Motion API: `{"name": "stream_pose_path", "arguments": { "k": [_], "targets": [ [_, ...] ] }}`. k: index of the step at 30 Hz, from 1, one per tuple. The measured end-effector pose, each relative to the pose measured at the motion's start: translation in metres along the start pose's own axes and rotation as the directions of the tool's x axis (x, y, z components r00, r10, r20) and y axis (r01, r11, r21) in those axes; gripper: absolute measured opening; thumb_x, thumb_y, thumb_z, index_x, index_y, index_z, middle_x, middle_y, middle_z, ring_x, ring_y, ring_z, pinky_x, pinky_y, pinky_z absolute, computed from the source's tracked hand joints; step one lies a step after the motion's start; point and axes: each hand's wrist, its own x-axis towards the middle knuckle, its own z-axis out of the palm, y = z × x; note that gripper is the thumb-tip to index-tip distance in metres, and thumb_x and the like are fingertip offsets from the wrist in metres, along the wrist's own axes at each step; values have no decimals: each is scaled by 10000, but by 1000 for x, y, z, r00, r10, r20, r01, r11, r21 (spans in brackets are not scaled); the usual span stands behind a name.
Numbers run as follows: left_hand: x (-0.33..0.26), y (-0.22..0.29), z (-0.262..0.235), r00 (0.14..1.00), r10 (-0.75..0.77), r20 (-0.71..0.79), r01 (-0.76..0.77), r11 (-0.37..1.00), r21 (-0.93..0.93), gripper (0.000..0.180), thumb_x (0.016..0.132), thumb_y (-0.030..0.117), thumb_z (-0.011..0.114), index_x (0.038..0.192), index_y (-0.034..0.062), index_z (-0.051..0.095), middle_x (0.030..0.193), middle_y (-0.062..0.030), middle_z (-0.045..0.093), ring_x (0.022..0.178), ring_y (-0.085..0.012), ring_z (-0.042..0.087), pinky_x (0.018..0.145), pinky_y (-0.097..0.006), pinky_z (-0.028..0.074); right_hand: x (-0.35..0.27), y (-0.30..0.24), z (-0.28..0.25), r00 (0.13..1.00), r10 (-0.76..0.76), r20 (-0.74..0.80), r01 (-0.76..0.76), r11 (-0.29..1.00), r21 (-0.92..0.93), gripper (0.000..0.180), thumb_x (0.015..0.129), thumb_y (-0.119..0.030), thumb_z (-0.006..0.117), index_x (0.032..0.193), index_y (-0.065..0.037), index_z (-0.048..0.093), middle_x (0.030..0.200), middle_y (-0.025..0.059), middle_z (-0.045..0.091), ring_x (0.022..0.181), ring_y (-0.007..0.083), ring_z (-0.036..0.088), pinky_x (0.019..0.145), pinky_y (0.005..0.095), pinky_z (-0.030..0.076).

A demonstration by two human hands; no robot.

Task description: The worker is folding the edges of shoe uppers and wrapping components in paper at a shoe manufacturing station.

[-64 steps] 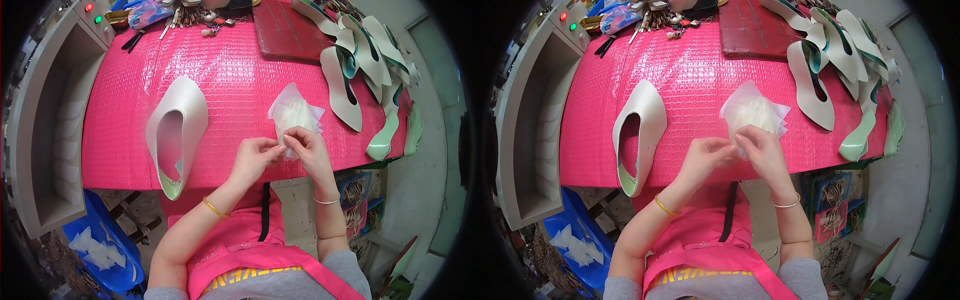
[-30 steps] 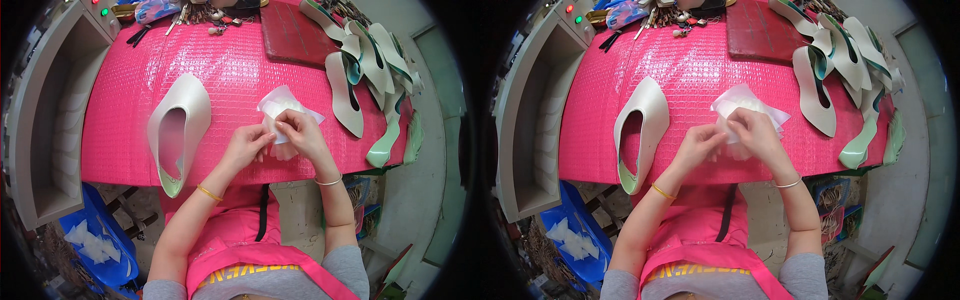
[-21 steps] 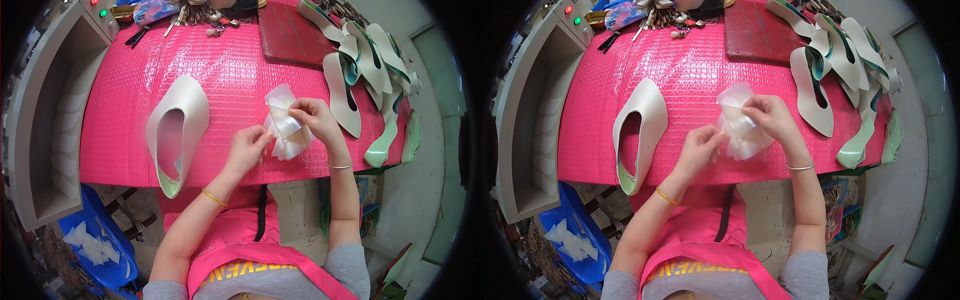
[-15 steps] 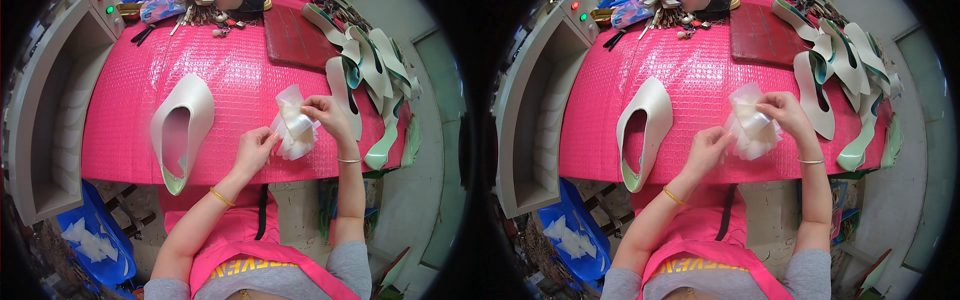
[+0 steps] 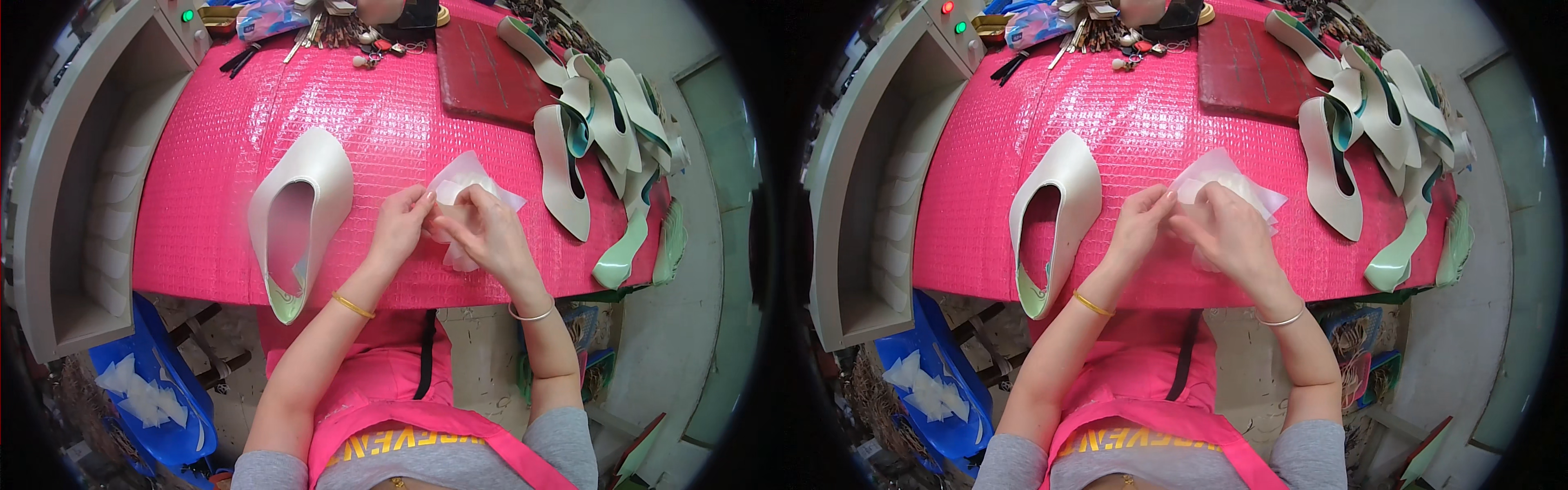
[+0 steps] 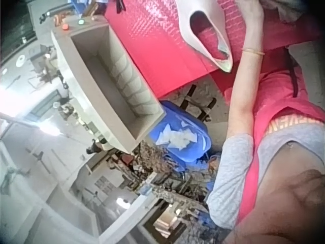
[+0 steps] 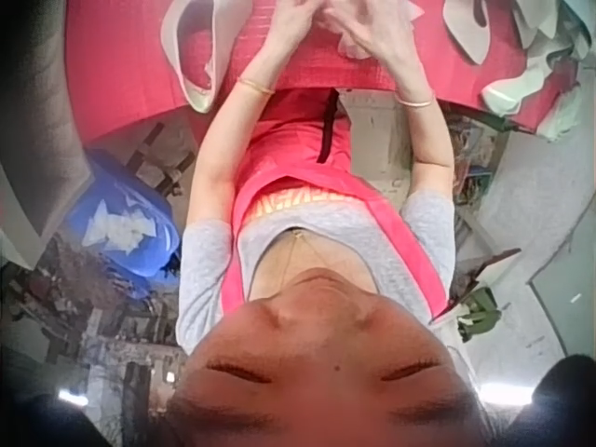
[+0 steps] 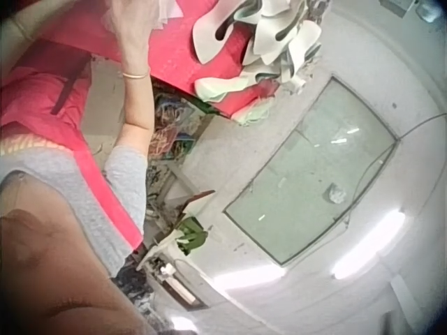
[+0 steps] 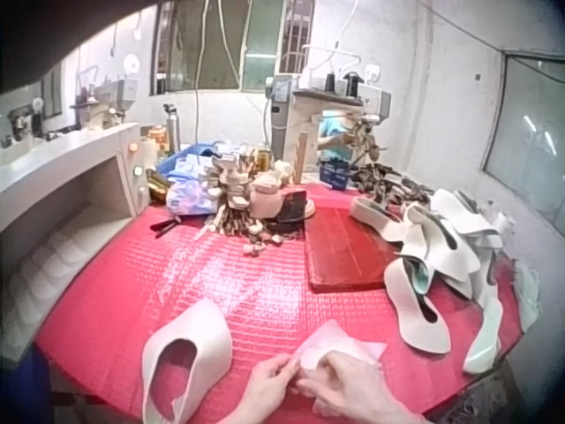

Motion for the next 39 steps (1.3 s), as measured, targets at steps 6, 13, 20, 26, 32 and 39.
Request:
{"name": "stream_pose_path", "arguments": {
  "k": [6,13,20,26,32,39],
  "targets": [
    [-5,3,10,990,-140,-26,128,955,-268,235,881,173,476,714,21,539,614,-31,532,521,-106,526,479,-218,439,14,29,-28,981,186,-60,-163,948,273,116,729,-64,637,719,33,575,630,47,580,610,65,533,549,225,418],
    [-1,3,28,991,-23,-130,8,993,-115,208,864,153,497,727,0,532,644,-47,527,551,-140,540,513,-267,454,26,64,-64,882,178,-436,-53,957,284,135,771,-79,625,730,33,562,634,-4,544,609,34,462,553,193,386],
    [-25,28,18,639,744,-196,-290,469,834,269,753,96,564,1013,29,542,975,-150,525,937,-279,516,828,-392,407,36,64,-35,959,147,-243,-73,954,290,160,773,-99,610,777,48,546,663,45,570,647,67,519,588,220,420],
    [5,-16,55,757,558,341,-492,142,859,293,757,113,533,1017,-22,528,1063,-154,512,982,-284,480,866,-410,392,70,87,-24,962,111,-248,-45,965,260,145,760,-114,612,765,27,580,669,59,592,639,76,535,576,225,424],
    [16,-32,56,807,487,333,-387,12,922,323,784,142,511,1052,-38,521,1026,-185,530,973,-303,491,850,-384,405,75,115,-124,446,294,-846,8,943,332,210,804,-201,620,725,-20,548,681,-4,524,598,95,466,566,226,405],
    [-28,54,22,987,127,98,-129,991,21,324,836,232,540,972,-59,583,939,-141,587,945,-173,536,802,-321,424,-29,-23,-37,924,-381,-28,381,925,-1,294,660,-128,705,906,-8,599,853,107,562,795,252,550,715,319,441]
  ]
}}
